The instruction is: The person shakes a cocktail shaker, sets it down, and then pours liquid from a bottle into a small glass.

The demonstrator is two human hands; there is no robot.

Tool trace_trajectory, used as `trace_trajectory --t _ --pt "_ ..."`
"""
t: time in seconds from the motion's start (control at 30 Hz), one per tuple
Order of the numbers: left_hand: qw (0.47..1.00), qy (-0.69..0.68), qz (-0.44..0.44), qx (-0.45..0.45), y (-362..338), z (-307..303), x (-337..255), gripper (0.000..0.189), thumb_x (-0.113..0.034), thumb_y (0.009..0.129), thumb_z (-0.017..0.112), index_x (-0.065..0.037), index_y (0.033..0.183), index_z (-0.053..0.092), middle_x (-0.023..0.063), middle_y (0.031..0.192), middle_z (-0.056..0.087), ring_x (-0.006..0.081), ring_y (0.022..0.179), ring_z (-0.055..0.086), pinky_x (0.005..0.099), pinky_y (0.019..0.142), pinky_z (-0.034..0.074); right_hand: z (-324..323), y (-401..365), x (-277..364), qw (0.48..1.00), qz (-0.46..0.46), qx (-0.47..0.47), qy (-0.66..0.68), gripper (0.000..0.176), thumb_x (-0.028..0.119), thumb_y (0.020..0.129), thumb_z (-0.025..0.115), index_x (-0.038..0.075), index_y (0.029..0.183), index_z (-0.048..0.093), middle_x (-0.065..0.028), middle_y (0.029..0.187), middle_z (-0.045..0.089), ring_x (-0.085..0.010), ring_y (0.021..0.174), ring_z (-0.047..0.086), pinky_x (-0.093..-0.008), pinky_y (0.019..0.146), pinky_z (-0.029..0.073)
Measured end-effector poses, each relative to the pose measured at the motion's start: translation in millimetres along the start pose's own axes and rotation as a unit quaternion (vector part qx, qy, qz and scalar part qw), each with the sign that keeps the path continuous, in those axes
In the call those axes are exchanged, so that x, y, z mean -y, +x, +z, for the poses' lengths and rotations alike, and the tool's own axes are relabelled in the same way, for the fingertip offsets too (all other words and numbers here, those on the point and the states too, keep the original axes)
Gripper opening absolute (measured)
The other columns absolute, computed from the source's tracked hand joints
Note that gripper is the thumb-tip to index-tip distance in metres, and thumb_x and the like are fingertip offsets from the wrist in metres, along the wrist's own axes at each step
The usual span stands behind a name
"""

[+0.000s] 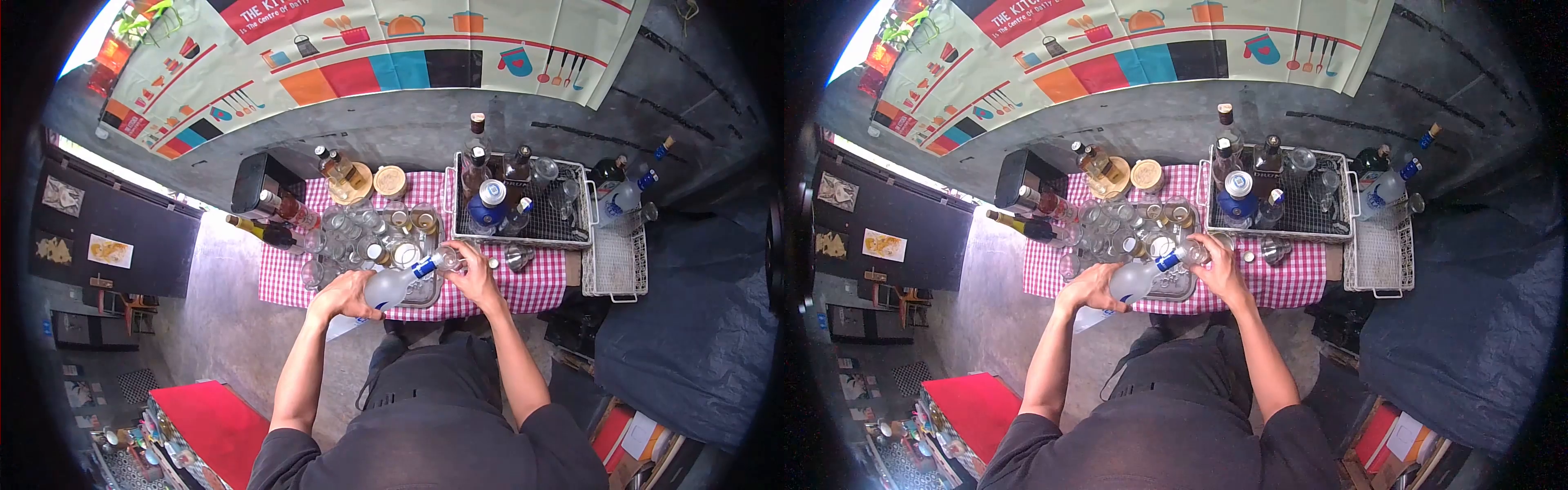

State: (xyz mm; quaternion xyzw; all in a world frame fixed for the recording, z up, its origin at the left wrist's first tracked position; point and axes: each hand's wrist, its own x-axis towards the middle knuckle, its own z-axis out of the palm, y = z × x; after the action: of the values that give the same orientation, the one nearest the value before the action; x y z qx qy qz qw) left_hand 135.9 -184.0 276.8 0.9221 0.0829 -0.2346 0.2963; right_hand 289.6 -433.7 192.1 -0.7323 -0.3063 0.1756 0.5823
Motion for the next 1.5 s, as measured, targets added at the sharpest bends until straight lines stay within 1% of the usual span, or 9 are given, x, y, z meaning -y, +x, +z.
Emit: trace_trajectory --t 0.23,0.3,0.43,0.53,0.6,0.67,1.3,1.37,1.5 --pt "1.000 0.013 0.010 -0.012 0.9 -0.9 6.2 0.078 -0.036 0.056 0.087 0.003 0.119 0.064 0.0237 0.100 0.073 0.0377 0.097 0.072 0.0437 0.088 0.055 1.3 -0.7 3.1 1.000 0.002 0.012 0.003 0.054 0.002 0.073 0.079 0.004 0.124 0.063 -0.0156 0.116 0.068 -0.0316 0.110 0.067 -0.0410 0.095 0.052" --pt "0.999 0.016 -0.017 0.023 0.8 -8.0 -0.1 0.078 -0.036 0.056 0.087 0.004 0.119 0.064 0.0239 0.100 0.073 0.0376 0.097 0.071 0.0437 0.088 0.055 1.7 -0.6 2.5 1.000 0.005 0.013 0.002 0.054 0.002 0.073 0.079 0.004 0.125 0.063 -0.0155 0.116 0.068 -0.0313 0.109 0.067 -0.0410 0.094 0.052" --pt "0.999 0.037 -0.021 0.033 5.0 -11.2 2.9 0.079 -0.037 0.055 0.087 0.005 0.119 0.064 0.0246 0.101 0.073 0.0384 0.099 0.071 0.0440 0.089 0.055 2.9 -0.1 -3.6 1.000 0.003 0.007 0.018 0.055 0.000 0.072 0.079 0.004 0.125 0.063 -0.0155 0.115 0.068 -0.0309 0.108 0.067 -0.0402 0.093 0.052" --pt "0.999 0.028 0.011 0.017 6.3 -16.2 1.8 0.081 -0.038 0.055 0.087 0.006 0.120 0.064 0.0255 0.102 0.073 0.0391 0.101 0.070 0.0439 0.090 0.054 1.6 0.4 -2.7 1.000 0.005 0.005 0.018 0.055 -0.001 0.072 0.078 0.003 0.125 0.063 -0.0157 0.115 0.068 -0.0308 0.107 0.067 -0.0396 0.093 0.052" --pt "0.998 0.040 -0.024 0.033 6.3 -21.3 -4.0 0.083 -0.038 0.055 0.087 0.005 0.121 0.064 0.0257 0.102 0.073 0.0393 0.101 0.070 0.0435 0.091 0.054 1.1 0.7 -2.3 1.000 0.009 0.006 0.018 0.055 -0.002 0.072 0.078 0.003 0.125 0.063 -0.0159 0.115 0.068 -0.0307 0.108 0.067 -0.0393 0.093 0.052" --pt "0.998 0.042 -0.025 0.038 8.9 -22.2 -2.0 0.083 -0.039 0.055 0.087 0.005 0.122 0.064 0.0257 0.102 0.073 0.0390 0.101 0.070 0.0432 0.091 0.054 0.7 0.7 -3.4 1.000 0.005 0.004 0.021 0.055 -0.002 0.072 0.077 0.003 0.125 0.063 -0.0161 0.116 0.067 -0.0311 0.109 0.067 -0.0396 0.093 0.052" --pt "0.997 0.041 -0.033 0.063 13.1 -37.5 -15.8 0.083 -0.039 0.055 0.087 0.004 0.121 0.064 0.0230 0.103 0.073 0.0355 0.099 0.071 0.0412 0.090 0.055 1.4 -0.8 -13.2 1.000 0.006 -0.016 0.017 0.057 0.001 0.072 0.083 0.003 0.126 0.063 -0.0162 0.118 0.069 -0.0303 0.109 0.067 -0.0388 0.094 0.052" --pt "0.996 0.039 -0.035 0.065 13.5 -36.4 -14.0 0.084 -0.039 0.054 0.088 0.003 0.122 0.064 0.0231 0.103 0.073 0.0353 0.099 0.071 0.0410 0.090 0.055 0.3 -0.3 -13.0 1.000 -0.014 -0.008 -0.017 0.056 -0.002 0.076 0.078 0.003 0.129 0.062 -0.0132 0.120 0.068 -0.0238 0.108 0.069 -0.0352 0.085 0.058" --pt "0.997 0.028 -0.038 0.067 11.5 -38.2 -16.6 0.087 -0.038 0.054 0.088 0.003 0.125 0.063 0.0236 0.105 0.073 0.0348 0.100 0.071 0.0406 0.091 0.055 0.0 0.1 -13.2 0.999 -0.021 -0.009 -0.023 0.056 -0.002 0.076 0.079 0.003 0.128 0.062 -0.0134 0.120 0.068 -0.0241 0.108 0.069 -0.0353 0.084 0.058"
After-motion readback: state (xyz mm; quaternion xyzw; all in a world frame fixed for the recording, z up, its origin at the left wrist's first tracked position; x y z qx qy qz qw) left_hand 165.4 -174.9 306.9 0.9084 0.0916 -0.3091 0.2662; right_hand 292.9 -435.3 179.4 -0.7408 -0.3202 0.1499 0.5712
